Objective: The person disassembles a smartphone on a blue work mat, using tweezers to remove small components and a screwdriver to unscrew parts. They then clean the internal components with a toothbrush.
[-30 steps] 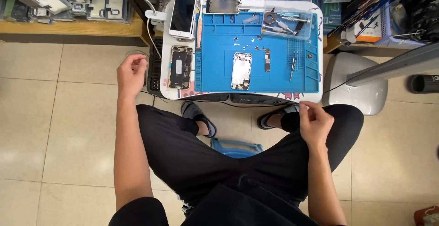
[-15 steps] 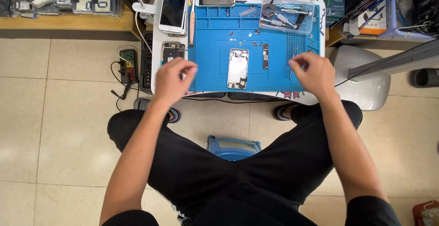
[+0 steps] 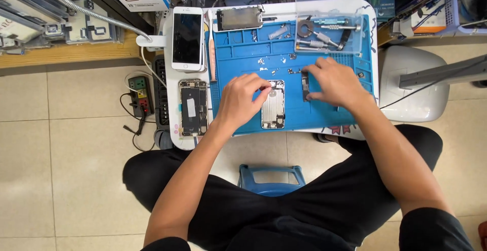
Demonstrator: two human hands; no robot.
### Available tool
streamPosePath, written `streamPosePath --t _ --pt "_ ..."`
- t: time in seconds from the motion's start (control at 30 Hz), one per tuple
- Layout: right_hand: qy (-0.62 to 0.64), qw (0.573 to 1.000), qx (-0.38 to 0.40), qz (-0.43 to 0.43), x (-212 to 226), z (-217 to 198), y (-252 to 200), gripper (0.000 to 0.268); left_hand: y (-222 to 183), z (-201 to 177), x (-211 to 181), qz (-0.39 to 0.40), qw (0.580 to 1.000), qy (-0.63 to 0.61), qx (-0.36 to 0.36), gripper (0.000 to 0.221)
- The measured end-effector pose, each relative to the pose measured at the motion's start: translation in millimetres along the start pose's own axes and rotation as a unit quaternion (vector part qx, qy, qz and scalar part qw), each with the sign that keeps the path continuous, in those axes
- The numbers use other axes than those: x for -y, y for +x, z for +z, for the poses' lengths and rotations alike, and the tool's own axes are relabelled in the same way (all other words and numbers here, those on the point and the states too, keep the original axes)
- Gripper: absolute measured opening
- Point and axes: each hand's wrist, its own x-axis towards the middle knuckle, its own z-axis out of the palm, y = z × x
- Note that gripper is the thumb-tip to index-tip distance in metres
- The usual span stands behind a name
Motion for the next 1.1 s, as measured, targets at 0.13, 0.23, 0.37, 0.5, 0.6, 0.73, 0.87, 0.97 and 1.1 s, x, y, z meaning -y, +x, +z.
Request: streamPosePath --t 0.13,0.23,0.37,0.5,0.6,0.73,0.87,0.97,1.1 --pt "-0.005 1.000 0.004 0.007 -5 13 6 0.074 11 -5 -4 -0.019 1.000 -0.014 -0.008 0.006" --pt "0.008 1.000 0.002 0.024 -3 14 5 0.075 12 -6 -10 -0.021 0.999 -0.007 -0.024 0.006" --pt "0.017 0.999 0.001 0.028 -5 21 7 0.079 5 -8 2 0.002 0.996 0.090 -0.023 0.004" --pt "0.084 0.995 -0.040 0.026 -1 12 2 0.080 2 -27 2 0.000 0.986 0.159 -0.042 0.003" --pt "0.024 0.992 -0.122 -0.018 -2 12 -7 0.062 0 -26 0 -0.019 0.988 0.146 -0.055 0.003" --pt "0.079 0.985 -0.154 -0.012 6 13 -23 0.032 -2 -20 -6 -0.035 0.993 0.102 -0.041 0.004" --pt "0.298 0.942 -0.148 -0.038 18 -10 -32 0.017 -3 -6 -3 -0.067 0.998 -0.007 -0.018 0.006" --pt "0.450 0.875 -0.165 -0.064 15 -3 -31 0.020 -7 20 -3 -0.115 0.982 -0.150 -0.001 0.015" --pt "0.577 0.792 -0.169 -0.105 26 5 -17 0.022 -13 55 -5 -0.188 0.878 -0.425 0.113 0.049"
